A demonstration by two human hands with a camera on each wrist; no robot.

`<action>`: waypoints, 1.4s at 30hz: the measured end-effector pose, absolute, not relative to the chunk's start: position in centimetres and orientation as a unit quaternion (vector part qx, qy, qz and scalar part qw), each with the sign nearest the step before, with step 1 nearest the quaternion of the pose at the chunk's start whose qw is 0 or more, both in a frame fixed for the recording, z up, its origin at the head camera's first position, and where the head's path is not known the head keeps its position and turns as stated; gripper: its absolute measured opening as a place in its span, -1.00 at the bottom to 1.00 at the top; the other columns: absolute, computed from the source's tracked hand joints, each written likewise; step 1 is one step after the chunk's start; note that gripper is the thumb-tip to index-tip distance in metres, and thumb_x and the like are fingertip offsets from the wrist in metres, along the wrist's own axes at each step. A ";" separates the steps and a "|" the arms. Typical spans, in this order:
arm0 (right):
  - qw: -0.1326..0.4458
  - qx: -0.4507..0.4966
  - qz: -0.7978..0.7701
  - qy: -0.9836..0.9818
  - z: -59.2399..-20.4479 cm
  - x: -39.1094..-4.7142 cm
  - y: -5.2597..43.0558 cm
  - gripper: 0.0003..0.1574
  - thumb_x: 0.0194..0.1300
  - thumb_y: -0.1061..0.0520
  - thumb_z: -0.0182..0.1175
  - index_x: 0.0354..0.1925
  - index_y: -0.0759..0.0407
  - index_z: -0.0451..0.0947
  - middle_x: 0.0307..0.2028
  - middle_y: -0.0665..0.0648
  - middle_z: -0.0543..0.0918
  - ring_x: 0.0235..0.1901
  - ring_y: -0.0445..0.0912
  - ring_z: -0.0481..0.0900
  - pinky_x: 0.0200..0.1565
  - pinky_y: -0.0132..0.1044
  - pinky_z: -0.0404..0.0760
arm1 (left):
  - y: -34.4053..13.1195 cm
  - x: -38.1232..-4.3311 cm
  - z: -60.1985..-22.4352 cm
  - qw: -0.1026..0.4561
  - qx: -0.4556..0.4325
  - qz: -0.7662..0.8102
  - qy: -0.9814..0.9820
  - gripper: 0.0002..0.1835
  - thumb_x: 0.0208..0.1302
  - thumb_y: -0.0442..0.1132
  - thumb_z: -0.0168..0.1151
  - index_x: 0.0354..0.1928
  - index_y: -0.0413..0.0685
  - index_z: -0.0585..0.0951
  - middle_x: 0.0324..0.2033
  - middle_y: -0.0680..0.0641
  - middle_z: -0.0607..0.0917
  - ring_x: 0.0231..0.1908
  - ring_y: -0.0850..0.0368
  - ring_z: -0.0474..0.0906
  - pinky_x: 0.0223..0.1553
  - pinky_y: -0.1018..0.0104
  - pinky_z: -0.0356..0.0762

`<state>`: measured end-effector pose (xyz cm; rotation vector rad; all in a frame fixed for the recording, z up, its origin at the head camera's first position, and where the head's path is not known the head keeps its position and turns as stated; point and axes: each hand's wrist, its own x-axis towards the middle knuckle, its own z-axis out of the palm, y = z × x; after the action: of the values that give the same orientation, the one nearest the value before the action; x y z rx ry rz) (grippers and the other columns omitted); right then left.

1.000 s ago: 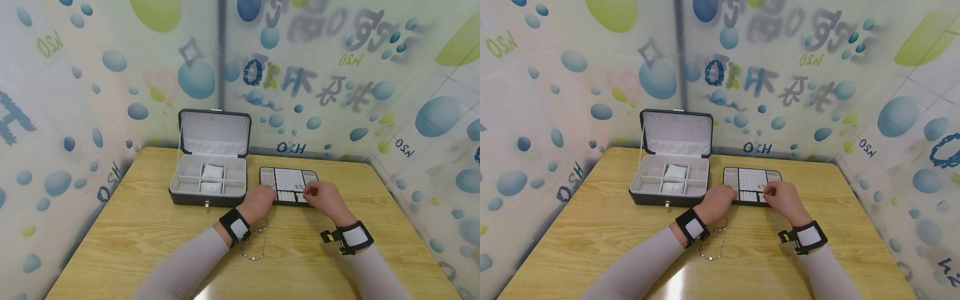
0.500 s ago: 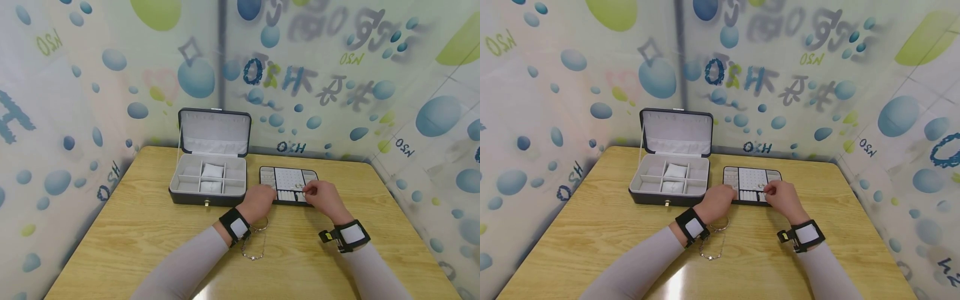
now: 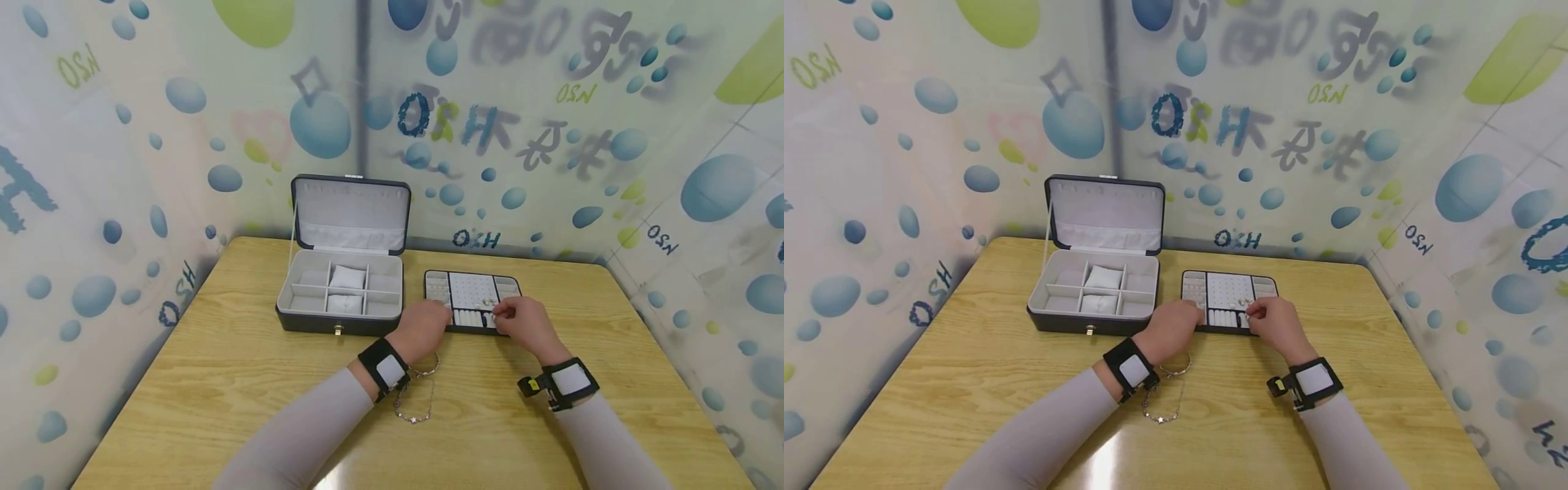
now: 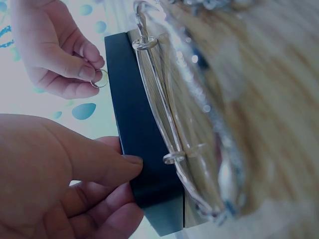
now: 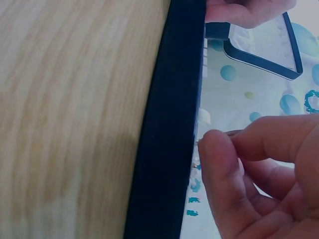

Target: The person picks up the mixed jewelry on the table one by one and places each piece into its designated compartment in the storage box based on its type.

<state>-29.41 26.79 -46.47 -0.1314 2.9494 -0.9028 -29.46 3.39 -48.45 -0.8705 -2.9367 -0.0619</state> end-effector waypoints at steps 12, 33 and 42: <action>0.005 -0.040 -0.298 0.954 -47.9 -29.9 26.8 -0.85 0.39 0.22 0.33 -0.13 0.26 0.77 -0.24 0.21 0.78 -0.26 0.00 0.60 -0.26 -0.25 0.55 | 3.4 -29.6 -48.7 0.055 -0.292 -0.019 -0.955 -0.80 0.47 -0.31 0.26 -0.13 0.16 0.80 -0.26 0.08 0.80 -0.20 0.18 0.73 -0.28 0.27 0.71; -0.018 -0.038 -0.277 0.960 -48.1 -29.8 26.5 -0.90 0.40 0.23 0.34 -0.18 0.24 0.76 -0.29 0.19 0.76 -0.28 0.00 0.59 -0.24 -0.25 0.52 | 3.2 -29.3 -48.2 0.051 -0.295 -0.015 -0.954 -0.79 0.51 -0.30 0.23 -0.11 0.15 0.80 -0.24 0.08 0.81 -0.19 0.18 0.74 -0.29 0.26 0.72; -0.043 -0.047 -0.260 0.964 -48.1 -29.8 26.0 -0.91 0.39 0.27 0.34 -0.21 0.26 0.78 -0.33 0.17 0.77 -0.31 -0.01 0.60 -0.25 -0.22 0.53 | 3.2 -29.3 -48.2 0.051 -0.295 -0.019 -0.954 -0.80 0.50 -0.30 0.24 -0.11 0.14 0.80 -0.25 0.07 0.80 -0.20 0.18 0.74 -0.30 0.26 0.72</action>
<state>-29.77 26.04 -48.14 -0.1508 3.1131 -0.8384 -29.32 3.17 -48.16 -0.8990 -2.9023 -0.0567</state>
